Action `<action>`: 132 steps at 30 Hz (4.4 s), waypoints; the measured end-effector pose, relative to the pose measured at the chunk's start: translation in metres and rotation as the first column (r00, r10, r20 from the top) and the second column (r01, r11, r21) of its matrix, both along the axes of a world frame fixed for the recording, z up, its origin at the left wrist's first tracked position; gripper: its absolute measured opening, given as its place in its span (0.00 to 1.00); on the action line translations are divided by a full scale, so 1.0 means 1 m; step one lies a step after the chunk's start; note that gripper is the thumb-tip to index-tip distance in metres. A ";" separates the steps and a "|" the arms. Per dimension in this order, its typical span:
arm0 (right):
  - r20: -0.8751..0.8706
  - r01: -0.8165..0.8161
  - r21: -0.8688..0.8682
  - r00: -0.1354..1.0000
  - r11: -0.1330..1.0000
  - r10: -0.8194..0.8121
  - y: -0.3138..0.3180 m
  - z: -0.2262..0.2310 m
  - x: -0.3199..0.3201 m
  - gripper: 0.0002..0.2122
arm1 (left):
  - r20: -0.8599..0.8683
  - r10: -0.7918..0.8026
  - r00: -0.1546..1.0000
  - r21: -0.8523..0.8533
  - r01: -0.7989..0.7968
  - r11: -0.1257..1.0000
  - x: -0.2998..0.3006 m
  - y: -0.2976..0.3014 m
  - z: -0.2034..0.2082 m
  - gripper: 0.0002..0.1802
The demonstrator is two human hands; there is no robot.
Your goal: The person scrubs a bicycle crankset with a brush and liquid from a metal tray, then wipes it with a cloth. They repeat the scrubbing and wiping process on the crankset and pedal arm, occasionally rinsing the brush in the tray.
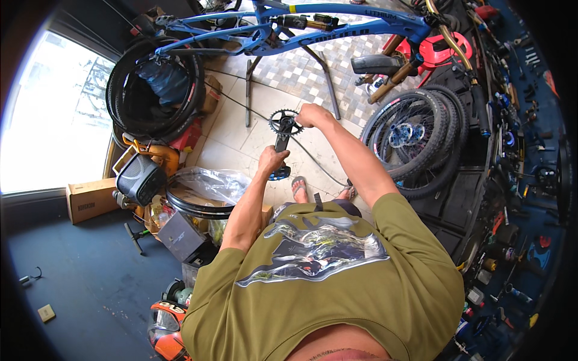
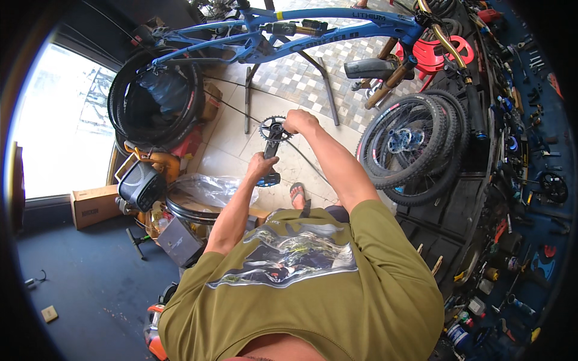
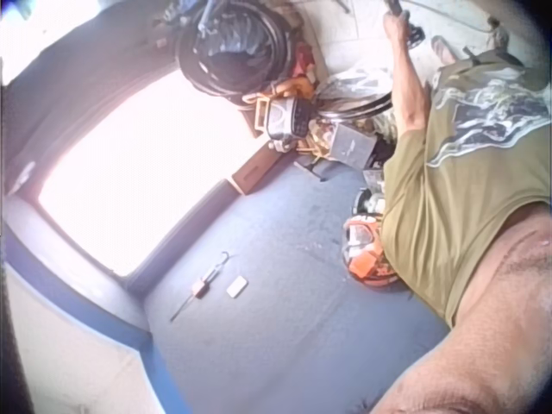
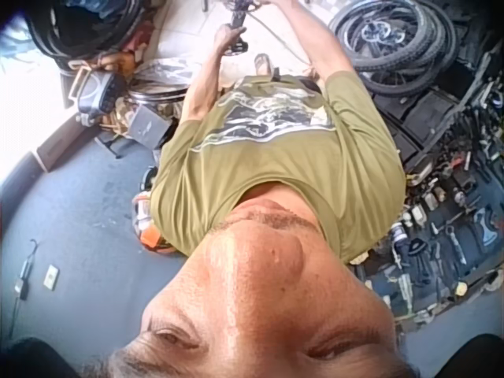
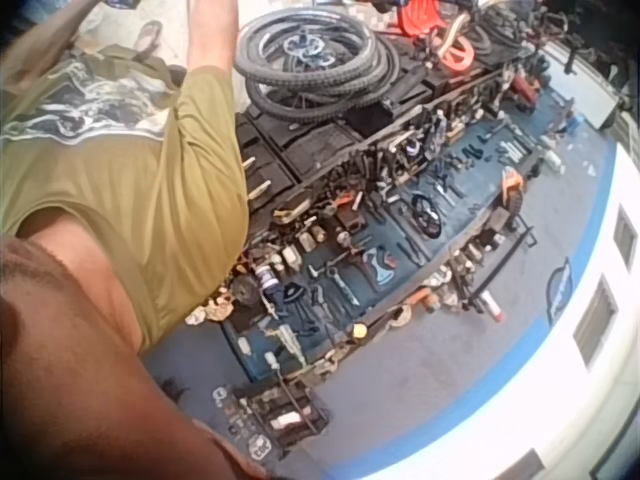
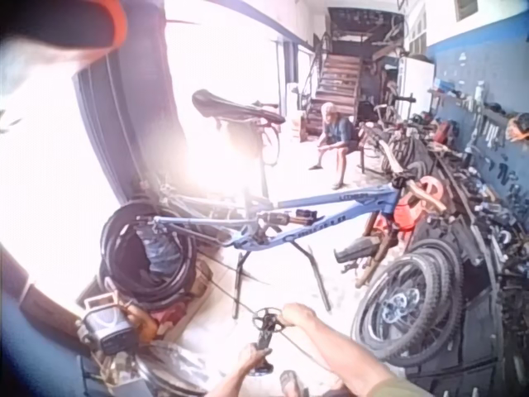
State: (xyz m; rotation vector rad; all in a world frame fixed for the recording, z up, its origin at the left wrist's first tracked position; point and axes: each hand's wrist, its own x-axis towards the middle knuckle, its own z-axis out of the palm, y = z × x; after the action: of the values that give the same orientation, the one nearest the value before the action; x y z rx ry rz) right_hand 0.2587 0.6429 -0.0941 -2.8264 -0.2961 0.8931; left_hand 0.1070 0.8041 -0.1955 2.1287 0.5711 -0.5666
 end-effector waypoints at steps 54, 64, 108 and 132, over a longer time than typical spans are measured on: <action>0.034 -0.007 0.041 0.999 0.999 0.005 -0.037 0.010 0.019 0.20 | 0.052 -0.034 0.998 0.044 0.032 0.999 0.011 0.000 0.013 0.27; -0.148 -0.139 -0.041 0.980 0.989 0.132 -0.049 0.052 -0.020 0.19 | 0.035 0.011 0.999 0.053 -0.013 0.998 0.016 0.006 0.007 0.28; 0.082 -0.038 0.022 0.996 0.999 0.036 -0.019 0.012 0.016 0.18 | 0.053 -0.069 0.996 0.167 0.060 0.984 -0.002 0.002 0.025 0.31; 0.071 -0.150 0.071 0.987 0.986 0.145 -0.019 0.079 -0.052 0.15 | 0.158 -0.087 0.984 0.277 0.040 0.960 0.003 0.006 0.020 0.31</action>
State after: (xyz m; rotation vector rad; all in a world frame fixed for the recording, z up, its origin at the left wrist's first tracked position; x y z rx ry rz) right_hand 0.2071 0.6234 -0.0154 -2.7959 -0.5425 0.7983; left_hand 0.1096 0.8100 -0.1754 2.4358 0.5100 -0.3520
